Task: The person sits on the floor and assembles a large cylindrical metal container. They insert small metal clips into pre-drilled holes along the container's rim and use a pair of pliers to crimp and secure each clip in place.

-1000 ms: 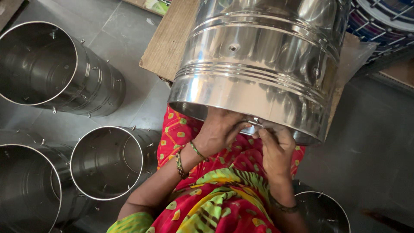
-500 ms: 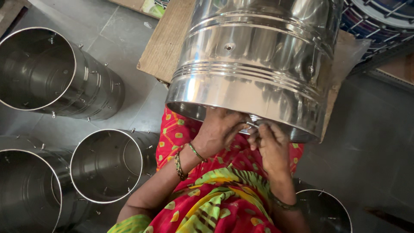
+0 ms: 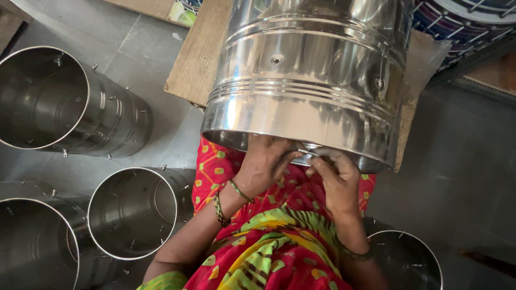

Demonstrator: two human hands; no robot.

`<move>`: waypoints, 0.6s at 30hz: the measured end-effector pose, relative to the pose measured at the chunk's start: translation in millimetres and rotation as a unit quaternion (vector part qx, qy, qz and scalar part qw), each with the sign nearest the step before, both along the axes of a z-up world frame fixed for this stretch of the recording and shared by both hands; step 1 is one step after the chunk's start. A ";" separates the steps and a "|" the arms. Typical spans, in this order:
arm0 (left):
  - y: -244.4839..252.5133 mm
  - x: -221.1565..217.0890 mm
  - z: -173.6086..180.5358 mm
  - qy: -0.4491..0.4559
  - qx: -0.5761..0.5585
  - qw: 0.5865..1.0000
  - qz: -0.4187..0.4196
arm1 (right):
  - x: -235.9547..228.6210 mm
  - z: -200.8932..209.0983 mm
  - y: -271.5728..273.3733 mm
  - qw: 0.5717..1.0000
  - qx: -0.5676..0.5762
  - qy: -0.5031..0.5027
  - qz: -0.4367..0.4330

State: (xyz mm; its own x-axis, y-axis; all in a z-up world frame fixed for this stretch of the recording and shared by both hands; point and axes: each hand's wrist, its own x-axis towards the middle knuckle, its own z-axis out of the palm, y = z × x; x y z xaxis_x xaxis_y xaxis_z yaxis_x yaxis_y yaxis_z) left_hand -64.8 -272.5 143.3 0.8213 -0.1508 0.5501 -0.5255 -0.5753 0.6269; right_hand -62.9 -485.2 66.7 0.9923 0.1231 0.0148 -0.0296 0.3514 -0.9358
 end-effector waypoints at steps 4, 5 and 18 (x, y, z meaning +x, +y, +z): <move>-0.5 -0.2 -0.1 -0.001 -0.001 1.000 -0.017 | 0.3 1.5 -0.5 0.992 0.033 0.116 0.028; -0.1 0.0 0.1 0.001 0.001 1.000 -0.013 | 1.0 1.4 -0.1 0.994 0.020 0.109 0.022; 0.6 -1.4 0.3 0.002 0.009 1.000 0.003 | -3.1 -0.6 1.3 0.999 -0.020 0.042 0.005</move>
State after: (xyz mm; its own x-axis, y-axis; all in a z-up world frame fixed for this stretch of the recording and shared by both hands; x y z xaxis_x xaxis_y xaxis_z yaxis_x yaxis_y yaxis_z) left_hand -66.2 -271.9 143.6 0.8239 -0.1563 0.5447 -0.5202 -0.5898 0.6177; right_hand -66.0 -483.9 66.1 0.9885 0.1324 -0.0735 -0.1121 0.3137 -0.9429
